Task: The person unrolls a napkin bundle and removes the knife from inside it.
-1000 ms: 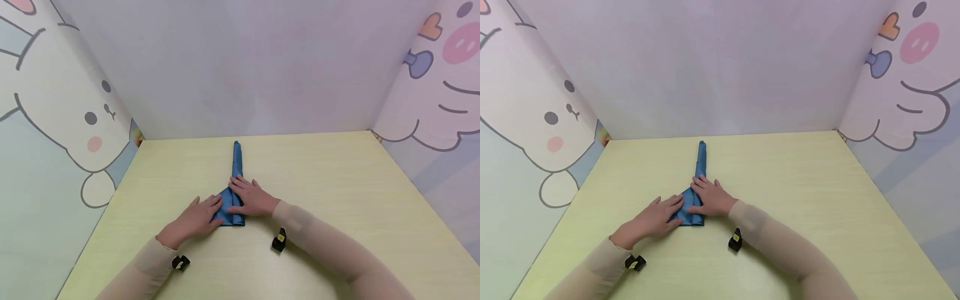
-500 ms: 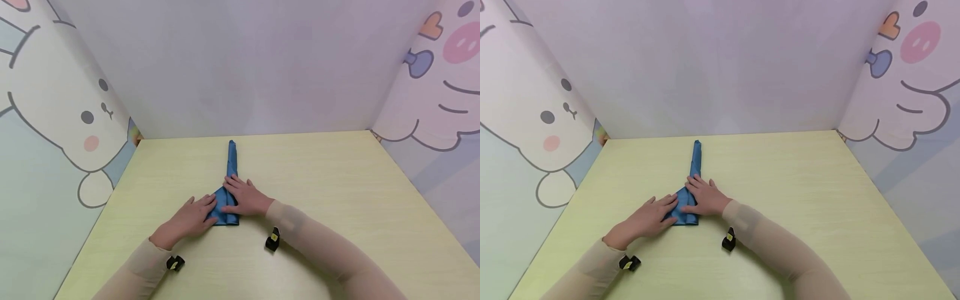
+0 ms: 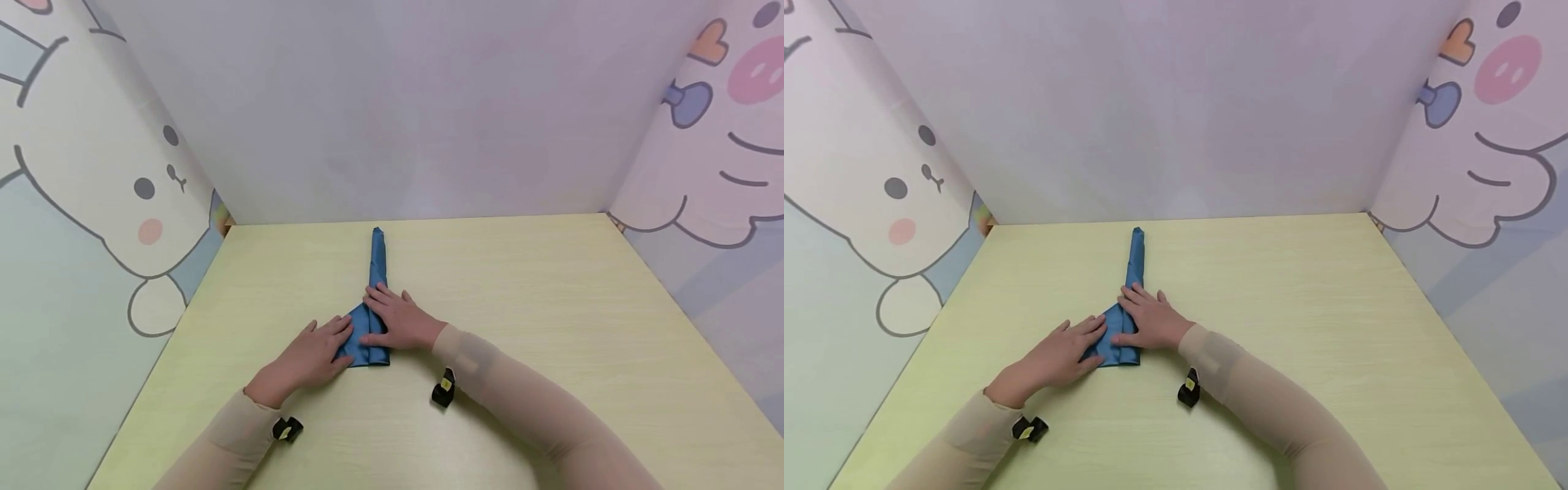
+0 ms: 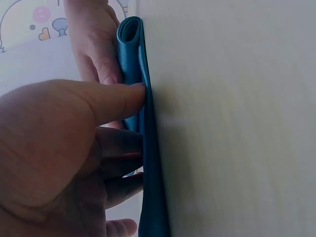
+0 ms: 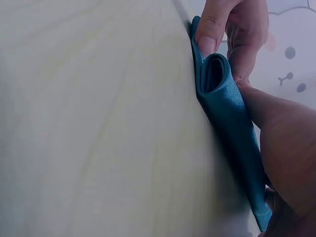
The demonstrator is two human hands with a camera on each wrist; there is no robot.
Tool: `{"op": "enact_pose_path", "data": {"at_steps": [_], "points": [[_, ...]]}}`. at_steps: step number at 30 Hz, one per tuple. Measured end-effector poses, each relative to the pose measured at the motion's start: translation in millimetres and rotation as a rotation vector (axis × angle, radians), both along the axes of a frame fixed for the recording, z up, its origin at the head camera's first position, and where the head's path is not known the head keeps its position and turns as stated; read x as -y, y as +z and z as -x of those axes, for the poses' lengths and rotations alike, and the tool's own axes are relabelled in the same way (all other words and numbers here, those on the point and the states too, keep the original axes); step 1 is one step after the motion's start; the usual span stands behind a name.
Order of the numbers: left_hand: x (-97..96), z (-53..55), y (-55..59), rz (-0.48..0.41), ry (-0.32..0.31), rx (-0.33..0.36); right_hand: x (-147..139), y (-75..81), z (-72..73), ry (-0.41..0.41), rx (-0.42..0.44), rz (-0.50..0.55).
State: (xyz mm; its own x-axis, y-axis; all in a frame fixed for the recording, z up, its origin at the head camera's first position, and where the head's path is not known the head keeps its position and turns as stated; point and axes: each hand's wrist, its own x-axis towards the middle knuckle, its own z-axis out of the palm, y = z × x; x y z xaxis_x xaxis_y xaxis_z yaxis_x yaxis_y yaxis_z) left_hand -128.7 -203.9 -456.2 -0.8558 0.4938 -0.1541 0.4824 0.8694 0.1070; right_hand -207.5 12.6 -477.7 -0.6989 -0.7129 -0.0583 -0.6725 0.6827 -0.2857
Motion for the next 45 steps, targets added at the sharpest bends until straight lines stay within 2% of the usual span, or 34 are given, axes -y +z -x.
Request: {"op": "enact_pose_path", "data": {"at_steps": [35, 45], "points": [[2.2, 3.6, 3.6, 0.024, -0.039, 0.005, -10.5, 5.0, -2.2, -0.024, -0.007, -0.028], [3.7, 3.1, 3.3, -0.023, -0.048, 0.008, -15.1, 4.6, -3.8, -0.029, 0.0, -0.024]]}}
